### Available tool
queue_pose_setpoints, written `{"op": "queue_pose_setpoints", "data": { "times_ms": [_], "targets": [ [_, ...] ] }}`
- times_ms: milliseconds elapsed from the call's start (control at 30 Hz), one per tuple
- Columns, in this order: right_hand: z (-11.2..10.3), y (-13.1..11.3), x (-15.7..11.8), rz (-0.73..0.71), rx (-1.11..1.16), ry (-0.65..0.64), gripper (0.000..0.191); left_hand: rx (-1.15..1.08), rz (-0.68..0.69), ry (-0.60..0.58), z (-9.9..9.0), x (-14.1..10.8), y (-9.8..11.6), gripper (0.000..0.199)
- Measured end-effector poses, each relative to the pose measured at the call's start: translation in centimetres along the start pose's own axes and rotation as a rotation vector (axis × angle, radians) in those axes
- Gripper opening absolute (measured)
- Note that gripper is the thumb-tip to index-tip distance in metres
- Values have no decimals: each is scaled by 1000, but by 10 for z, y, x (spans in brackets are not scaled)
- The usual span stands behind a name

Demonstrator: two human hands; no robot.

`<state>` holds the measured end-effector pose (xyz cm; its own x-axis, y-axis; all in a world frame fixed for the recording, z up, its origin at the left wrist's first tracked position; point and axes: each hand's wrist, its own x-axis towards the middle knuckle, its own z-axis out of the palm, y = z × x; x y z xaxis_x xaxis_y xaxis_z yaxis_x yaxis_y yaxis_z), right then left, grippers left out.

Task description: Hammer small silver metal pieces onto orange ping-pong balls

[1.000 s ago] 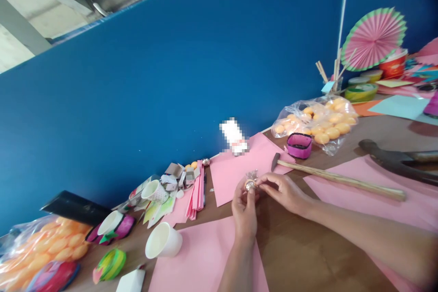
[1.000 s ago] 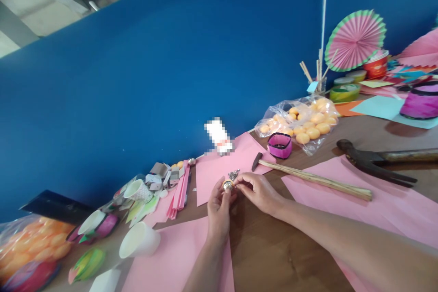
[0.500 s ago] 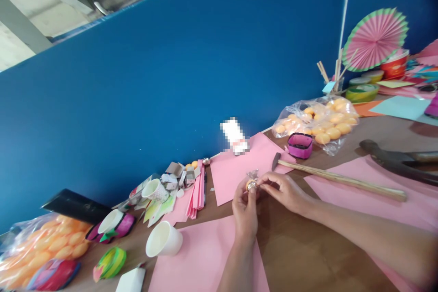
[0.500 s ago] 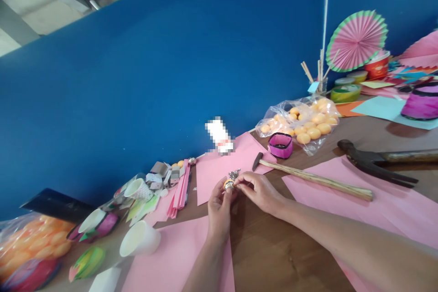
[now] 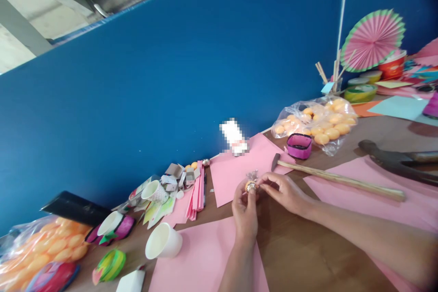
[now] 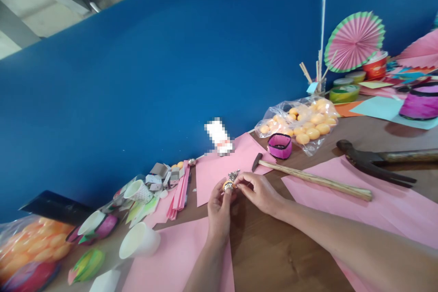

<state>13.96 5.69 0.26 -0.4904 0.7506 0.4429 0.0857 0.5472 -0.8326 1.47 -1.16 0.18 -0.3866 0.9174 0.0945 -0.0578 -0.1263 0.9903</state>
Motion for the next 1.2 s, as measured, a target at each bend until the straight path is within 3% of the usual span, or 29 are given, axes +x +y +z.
{"op": "queue_pose_setpoints", "data": {
  "times_ms": [300, 733, 1200],
  "targets": [
    [1, 5, -1, -13, -7, 3, 13, -56, 24, -6, -2, 2, -5, 45],
    [2, 4, 1, 2, 34, -1, 12, 37, -13, 9, 0, 0, 0, 40],
    [0, 1, 0, -5, 54, -44, 10, -2, 8, -9, 0, -1, 2, 38]
  ]
}}
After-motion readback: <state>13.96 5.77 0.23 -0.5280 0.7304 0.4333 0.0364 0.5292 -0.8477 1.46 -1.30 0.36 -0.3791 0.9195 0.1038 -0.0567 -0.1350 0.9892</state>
